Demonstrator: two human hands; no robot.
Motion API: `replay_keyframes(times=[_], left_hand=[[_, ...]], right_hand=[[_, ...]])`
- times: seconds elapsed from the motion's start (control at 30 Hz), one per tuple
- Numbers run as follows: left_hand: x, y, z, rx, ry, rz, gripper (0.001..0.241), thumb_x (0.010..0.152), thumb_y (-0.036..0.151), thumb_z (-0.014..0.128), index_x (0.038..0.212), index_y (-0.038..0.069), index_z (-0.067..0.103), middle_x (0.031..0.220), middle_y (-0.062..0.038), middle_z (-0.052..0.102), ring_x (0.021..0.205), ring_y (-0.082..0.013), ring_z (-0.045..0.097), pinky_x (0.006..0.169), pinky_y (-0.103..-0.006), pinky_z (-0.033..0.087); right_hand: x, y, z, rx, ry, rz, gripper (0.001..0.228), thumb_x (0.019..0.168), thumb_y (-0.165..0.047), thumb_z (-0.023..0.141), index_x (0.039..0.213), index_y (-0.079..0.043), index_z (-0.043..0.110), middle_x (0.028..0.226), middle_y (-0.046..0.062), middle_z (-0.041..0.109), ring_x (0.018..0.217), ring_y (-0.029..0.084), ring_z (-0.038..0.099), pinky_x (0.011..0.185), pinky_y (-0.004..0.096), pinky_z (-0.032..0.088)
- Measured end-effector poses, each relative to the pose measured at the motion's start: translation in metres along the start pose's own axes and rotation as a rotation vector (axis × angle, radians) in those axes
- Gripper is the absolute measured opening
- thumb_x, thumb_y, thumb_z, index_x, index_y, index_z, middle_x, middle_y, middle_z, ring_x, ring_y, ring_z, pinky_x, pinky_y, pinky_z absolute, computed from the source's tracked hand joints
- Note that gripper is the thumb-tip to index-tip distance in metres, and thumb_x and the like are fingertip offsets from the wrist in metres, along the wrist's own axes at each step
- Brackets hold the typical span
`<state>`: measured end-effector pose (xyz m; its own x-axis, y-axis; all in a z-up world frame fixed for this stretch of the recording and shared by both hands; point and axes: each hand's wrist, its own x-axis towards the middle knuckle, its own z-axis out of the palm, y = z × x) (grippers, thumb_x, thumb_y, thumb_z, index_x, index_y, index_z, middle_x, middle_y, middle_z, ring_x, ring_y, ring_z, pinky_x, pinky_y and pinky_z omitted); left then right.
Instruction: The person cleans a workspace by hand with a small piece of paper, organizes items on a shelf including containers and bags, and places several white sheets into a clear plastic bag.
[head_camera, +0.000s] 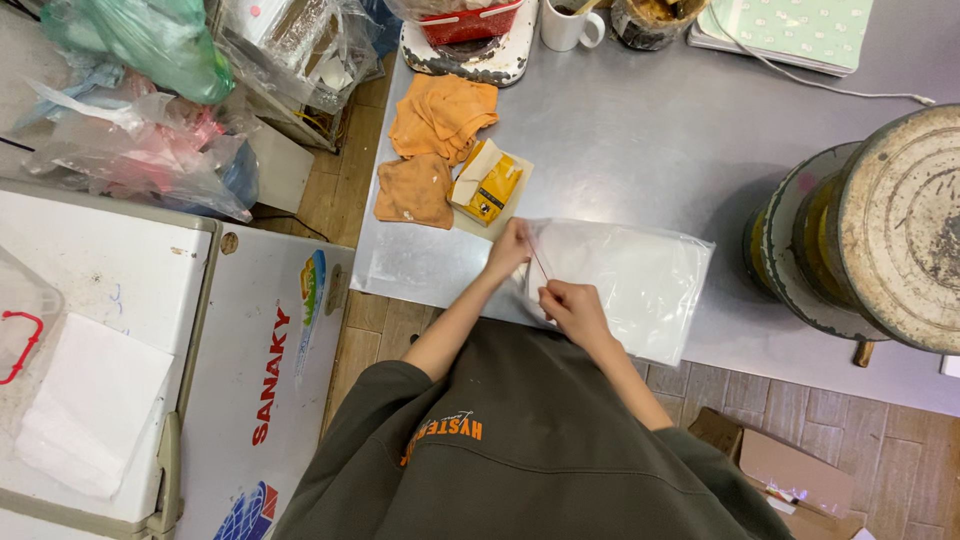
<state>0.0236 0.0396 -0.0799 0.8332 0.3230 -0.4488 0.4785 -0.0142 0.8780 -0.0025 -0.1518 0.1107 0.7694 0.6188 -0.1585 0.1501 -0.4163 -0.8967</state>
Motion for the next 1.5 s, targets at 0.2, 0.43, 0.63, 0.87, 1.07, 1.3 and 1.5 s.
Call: replay_keyframes(times=[0.2, 0.43, 0.63, 0.87, 1.07, 1.3, 1.5], left_hand=[[0.006, -0.023, -0.004, 0.327, -0.072, 0.244, 0.048, 0.085, 0.03, 0.071, 0.124, 0.005, 0.059, 0.111, -0.017, 0.075, 0.096, -0.0302, 0.074, 0.085, -0.04, 0.057], [0.005, -0.043, 0.002, 0.577, -0.095, 0.096, 0.047, 0.092, 0.043, 0.07, 0.111, 0.0, 0.069, 0.109, -0.021, 0.075, 0.102, -0.0355, 0.07, 0.088, -0.0428, 0.054], [0.001, -0.053, 0.016, -0.01, -0.349, 0.081, 0.038, 0.093, 0.029, 0.073, 0.119, 0.002, 0.069, 0.105, -0.01, 0.076, 0.098, -0.0216, 0.069, 0.087, -0.0344, 0.055], [-0.005, -0.051, 0.015, -0.292, -0.467, -0.181, 0.02, 0.094, 0.024, 0.07, 0.107, 0.009, 0.068, 0.086, 0.0, 0.065, 0.074, -0.0112, 0.06, 0.06, -0.0293, 0.051], [0.003, -0.066, 0.012, -0.271, -0.219, -0.144, 0.021, 0.087, 0.019, 0.083, 0.092, 0.001, 0.073, 0.074, -0.001, 0.068, 0.059, -0.0088, 0.059, 0.049, -0.0264, 0.047], [-0.006, -0.057, -0.001, -0.269, -0.042, -0.14, 0.025, 0.08, 0.019, 0.088, 0.092, 0.004, 0.072, 0.073, 0.0, 0.069, 0.054, -0.0067, 0.055, 0.045, -0.0254, 0.043], [-0.032, -0.012, -0.003, 0.174, 0.259, 0.208, 0.044, 0.071, 0.022, 0.093, 0.093, 0.001, 0.06, 0.075, -0.006, 0.063, 0.068, -0.0201, 0.061, 0.063, -0.0325, 0.052]], right_hand=[[-0.004, 0.001, -0.006, 0.049, 0.053, 0.125, 0.033, 0.102, -0.022, 0.063, 0.078, 0.0, 0.067, 0.062, 0.008, 0.069, 0.049, 0.013, 0.061, 0.049, 0.029, 0.048], [-0.009, 0.143, -0.056, -0.099, 0.557, 0.171, 0.054, 0.097, -0.028, 0.07, 0.141, -0.004, 0.05, 0.136, 0.012, 0.057, 0.13, 0.027, 0.048, 0.083, 0.039, 0.055], [-0.057, 0.241, -0.123, -0.239, 0.798, 0.398, 0.051, 0.094, -0.024, 0.081, 0.132, 0.002, 0.059, 0.131, 0.02, 0.058, 0.111, 0.028, 0.057, 0.098, 0.04, 0.048], [-0.045, 0.246, -0.124, -0.085, 0.831, 0.446, 0.054, 0.09, -0.029, 0.078, 0.13, 0.001, 0.06, 0.127, 0.018, 0.062, 0.109, 0.03, 0.06, 0.099, 0.04, 0.049], [-0.046, 0.232, -0.087, -0.354, 0.9, 0.245, 0.057, 0.098, -0.023, 0.075, 0.143, 0.004, 0.051, 0.144, 0.024, 0.05, 0.134, 0.042, 0.042, 0.115, 0.052, 0.032], [-0.04, 0.22, -0.08, -0.399, 0.952, 0.283, 0.056, 0.098, -0.022, 0.071, 0.144, 0.003, 0.051, 0.143, 0.021, 0.052, 0.133, 0.039, 0.044, 0.116, 0.051, 0.031], [-0.04, 0.219, -0.079, -0.411, 0.97, 0.269, 0.054, 0.099, -0.021, 0.07, 0.144, 0.003, 0.052, 0.143, 0.021, 0.053, 0.133, 0.039, 0.044, 0.115, 0.051, 0.031]])
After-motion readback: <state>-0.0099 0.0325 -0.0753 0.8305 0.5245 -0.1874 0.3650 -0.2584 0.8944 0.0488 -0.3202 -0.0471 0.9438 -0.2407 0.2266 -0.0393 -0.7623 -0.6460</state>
